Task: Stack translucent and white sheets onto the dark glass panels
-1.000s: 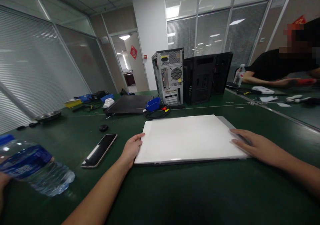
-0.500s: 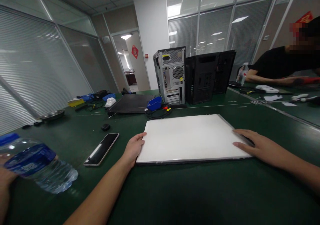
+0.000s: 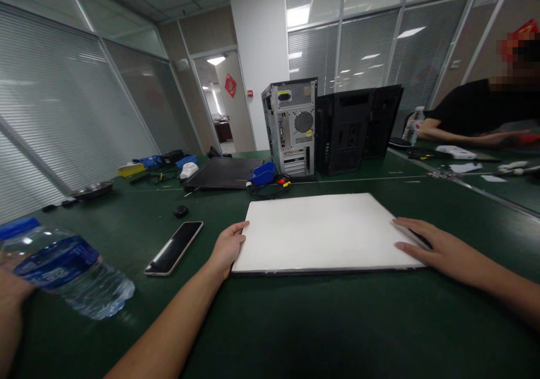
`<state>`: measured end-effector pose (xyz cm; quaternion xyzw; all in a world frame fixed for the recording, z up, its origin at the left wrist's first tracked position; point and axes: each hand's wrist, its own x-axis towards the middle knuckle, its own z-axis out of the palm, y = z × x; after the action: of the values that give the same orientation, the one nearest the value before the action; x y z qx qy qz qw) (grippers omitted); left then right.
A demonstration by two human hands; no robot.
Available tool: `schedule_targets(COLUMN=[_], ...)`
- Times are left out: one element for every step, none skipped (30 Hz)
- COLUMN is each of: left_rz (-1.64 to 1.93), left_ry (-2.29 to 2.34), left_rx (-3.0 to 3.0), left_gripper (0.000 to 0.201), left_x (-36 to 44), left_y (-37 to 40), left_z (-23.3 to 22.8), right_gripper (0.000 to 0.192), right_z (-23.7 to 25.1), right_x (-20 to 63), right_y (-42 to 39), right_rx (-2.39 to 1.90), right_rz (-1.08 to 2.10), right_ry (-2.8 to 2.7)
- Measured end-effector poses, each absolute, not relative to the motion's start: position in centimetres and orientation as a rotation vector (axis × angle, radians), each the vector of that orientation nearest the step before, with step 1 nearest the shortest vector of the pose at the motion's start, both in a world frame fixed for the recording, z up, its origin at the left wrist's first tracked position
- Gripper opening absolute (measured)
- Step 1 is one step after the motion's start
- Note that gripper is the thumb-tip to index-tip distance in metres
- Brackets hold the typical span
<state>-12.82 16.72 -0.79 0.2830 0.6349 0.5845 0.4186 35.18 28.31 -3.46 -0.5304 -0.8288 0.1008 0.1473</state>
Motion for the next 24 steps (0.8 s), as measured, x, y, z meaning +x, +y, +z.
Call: schedule_targets(left_rz=[1.465,1.466,1.467,1.47,1.473,1.475,1.478,1.481,1.484,1.486,1.489,1.491,1.495,1.501,1.51,1.52,1.531,1.54,1.545,1.551,1.558,1.566,1.571,1.573], left_ry=[1.593,1.593,1.592,1.591,1.589,1.588,1.586,1.584,1.58,1.575,1.566,1.55,1.53,1.511,1.495,1.485,1.482,1.483,1.483,1.476,1.462,1.442,1.419,1.394], left_rx=[0.71,0.71,0.71,0.711,0.712,0.714,0.717,0.721,0.724,0.725,0.726,0.725,0.723,0.721,0.719,0.718,0.717,0.717,0.719,0.723,0.729,0.733,0.738,0.741], left_gripper=[0.049,0.049,0.048,0.047,0.046,0.046,0.046,0.046,0.047,0.047,0.047,0.047,0.047,0.047,0.047,0.047,0.047,0.047,0.046,0.046,0.045,0.045,0.044,0.044], left_x=[-12.8,-12.8,-12.8,-12.9,-12.9,-12.9,-12.9,-12.9,-12.9,-12.9,-13.0,-13.0,-13.1,-13.2,-13.2,-13.2,-13.3,-13.3,-13.3,-13.2,-13.2,-13.1,-13.0,-12.9], left_y=[16.7,16.7,16.7,16.7,16.7,16.7,16.7,16.6,16.6,16.5,16.5,16.5,16.4,16.4,16.3,16.3,16.3,16.2,16.1,16.1,16.0,15.9,15.9,15.8], left_z=[-0.8,-0.8,-0.9,-0.9,-0.9,-0.9,-1.0,-1.0,-1.0,-1.0,-1.0,-1.0,-1.0,-0.9,-0.9,-0.8,-0.8,-0.7,-0.6,-0.6,-0.5,-0.5,-0.5,-0.5], right_gripper=[0.074,0.074,0.074,0.074,0.073,0.073,0.073,0.072,0.072,0.072,0.072,0.072,0.071,0.071,0.07,0.069,0.067,0.065,0.062,0.059,0.057,0.056,0.057,0.06], right_z=[-3.5,-3.6,-3.7,-3.8,-3.8,-3.9,-4.0,-4.0,-4.0,-4.0,-3.9,-3.9,-3.8,-3.7,-3.6,-3.4,-3.3,-3.1,-2.8,-2.5,-2.1,-1.7,-1.3,-1.0], right_x=[35.2,35.3,35.3,35.4,35.5,35.5,35.6,35.6,35.6,35.6,35.6,35.6,35.5,35.5,35.4,35.3,35.2,35.1,34.9,34.7,34.5,34.2,33.8,33.4], right_y=[28.4,28.4,28.5,28.6,28.7,28.7,28.8,28.8,28.8,28.8,28.7,28.6,28.6,28.4,28.3,28.2,28.1,27.9,27.7,27.4,27.0,26.7,26.3,25.8], right_rx=[-1.527,-1.529,-1.527,-1.523,-1.519,-1.517,-1.516,-1.515,-1.513,-1.507,-1.502,-1.498,-1.493,-1.483,-1.466,-1.437,-1.398,-1.348,-1.288,-1.22,-1.14,-1.047,-0.95,-0.852], right_rz=[0.294,0.302,0.308,0.305,0.303,0.302,0.301,0.3,0.296,0.294,0.295,0.298,0.302,0.299,0.284,0.253,0.208,0.154,0.091,0.021,-0.05,-0.122,-0.192,-0.259], right_ry=[-2.393,-2.402,-2.411,-2.411,-2.412,-2.411,-2.411,-2.412,-2.411,-2.412,-2.416,-2.419,-2.425,-2.427,-2.431,-2.433,-2.436,-2.447,-2.463,-2.482,-2.507,-2.533,-2.564,-2.598])
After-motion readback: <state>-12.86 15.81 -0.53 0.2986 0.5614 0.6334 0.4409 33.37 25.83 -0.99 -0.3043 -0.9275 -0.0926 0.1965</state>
